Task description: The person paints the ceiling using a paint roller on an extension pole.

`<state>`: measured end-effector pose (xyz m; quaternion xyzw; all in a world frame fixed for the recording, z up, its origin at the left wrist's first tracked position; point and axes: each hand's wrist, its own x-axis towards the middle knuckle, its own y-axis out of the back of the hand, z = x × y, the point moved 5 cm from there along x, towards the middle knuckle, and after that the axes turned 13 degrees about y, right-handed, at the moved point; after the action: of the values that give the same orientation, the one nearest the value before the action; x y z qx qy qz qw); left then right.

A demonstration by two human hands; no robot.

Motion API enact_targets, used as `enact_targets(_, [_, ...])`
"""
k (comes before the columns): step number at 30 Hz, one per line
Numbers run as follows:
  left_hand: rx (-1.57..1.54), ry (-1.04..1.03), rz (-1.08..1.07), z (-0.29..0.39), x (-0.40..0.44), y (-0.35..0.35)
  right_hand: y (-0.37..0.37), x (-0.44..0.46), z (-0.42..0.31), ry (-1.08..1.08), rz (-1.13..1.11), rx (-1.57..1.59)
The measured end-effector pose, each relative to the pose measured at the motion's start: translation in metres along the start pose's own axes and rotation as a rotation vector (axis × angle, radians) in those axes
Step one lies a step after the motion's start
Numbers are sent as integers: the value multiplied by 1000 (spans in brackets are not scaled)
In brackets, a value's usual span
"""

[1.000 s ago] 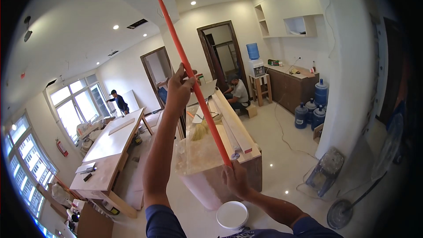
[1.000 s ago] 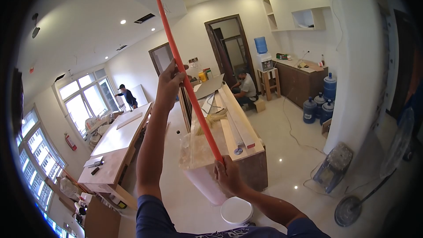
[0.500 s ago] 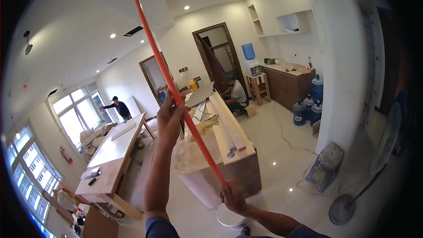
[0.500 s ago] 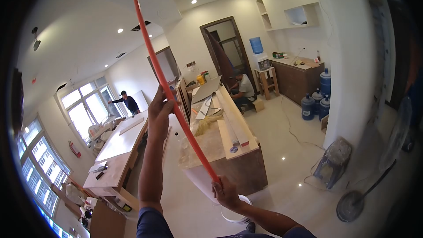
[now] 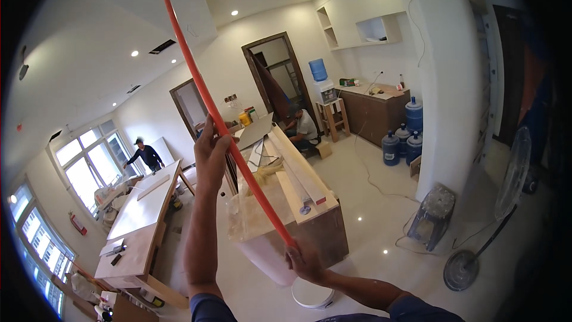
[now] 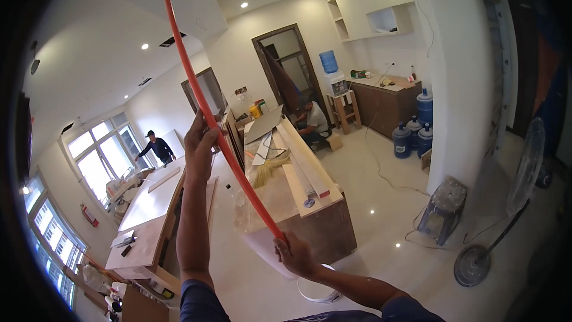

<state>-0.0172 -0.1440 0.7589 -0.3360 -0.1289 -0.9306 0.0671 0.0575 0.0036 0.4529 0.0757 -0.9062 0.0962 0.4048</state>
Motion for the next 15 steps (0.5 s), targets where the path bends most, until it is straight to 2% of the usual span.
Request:
enact_targets(7, [-31,54,-69,-31,74,43,-44,61,8,-63,47,-4])
enact_targets(15, [-32,64,-93,-66,154,92,-96,127,43,-15,114,-107])
